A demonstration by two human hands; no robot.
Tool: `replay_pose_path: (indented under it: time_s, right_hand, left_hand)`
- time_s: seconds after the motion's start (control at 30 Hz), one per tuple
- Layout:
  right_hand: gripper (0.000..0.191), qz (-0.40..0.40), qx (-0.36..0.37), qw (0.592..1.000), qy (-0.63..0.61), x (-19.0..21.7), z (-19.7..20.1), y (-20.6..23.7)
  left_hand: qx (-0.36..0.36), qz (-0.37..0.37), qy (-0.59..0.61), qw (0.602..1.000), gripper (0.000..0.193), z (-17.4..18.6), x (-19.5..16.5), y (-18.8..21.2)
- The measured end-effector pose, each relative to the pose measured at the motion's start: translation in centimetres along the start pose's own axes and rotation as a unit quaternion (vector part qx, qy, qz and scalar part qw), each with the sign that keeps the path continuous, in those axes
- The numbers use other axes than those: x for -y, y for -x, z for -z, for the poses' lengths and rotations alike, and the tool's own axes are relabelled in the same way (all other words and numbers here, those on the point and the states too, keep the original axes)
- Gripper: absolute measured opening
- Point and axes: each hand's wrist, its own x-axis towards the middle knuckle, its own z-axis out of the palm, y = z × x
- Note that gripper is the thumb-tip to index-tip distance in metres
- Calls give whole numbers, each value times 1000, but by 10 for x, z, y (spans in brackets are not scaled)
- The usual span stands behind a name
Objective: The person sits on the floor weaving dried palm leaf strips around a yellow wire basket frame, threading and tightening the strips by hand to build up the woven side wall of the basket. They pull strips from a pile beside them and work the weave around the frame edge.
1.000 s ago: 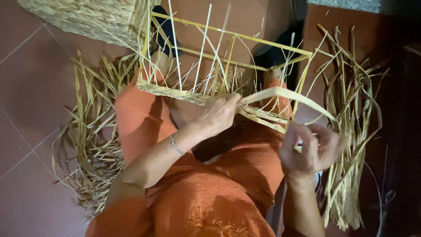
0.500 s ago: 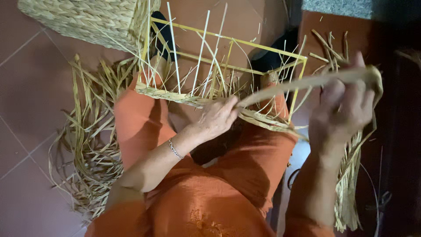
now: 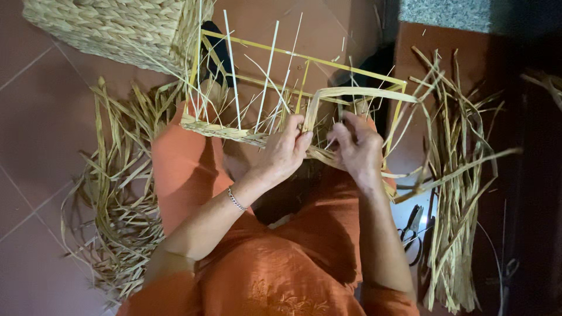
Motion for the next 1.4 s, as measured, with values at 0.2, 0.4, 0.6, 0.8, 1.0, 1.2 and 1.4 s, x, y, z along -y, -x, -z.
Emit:
replay_pose_path:
  time_s: [0.2,0.4,0.6,0.8,1.0,1.2,1.4]
  right_hand:
    - [24,-121,-11,992,-36,-6,3,9]
    - [18,-92,31,988,-124,10,17,60]
    - [20,225,-24,974,24,31,0,75]
    - [23,285,8,958,24,41,-14,49]
    - [33,325,-75,901,277,39,16,40]
    - [24,282,-94,849,438,18,18,46]
    - [25,306,-138,842,422,7,4,45]
  left_hand:
    - [-6,13,24,1000,25,-2,2,-1]
    - [-28,-5,84,996,29,-3,-1,-7]
    - [56,3,-47,997,15,-1,-8,-2]
    - [-4,-259,-51,964,31,-4,-5,8]
    - [28,-80,-3,996,17,-10,-4,10]
    - [13,-178,-1,984,13,-2,-3,15]
    - [29,-191,-17,981,16,-6,4,12]
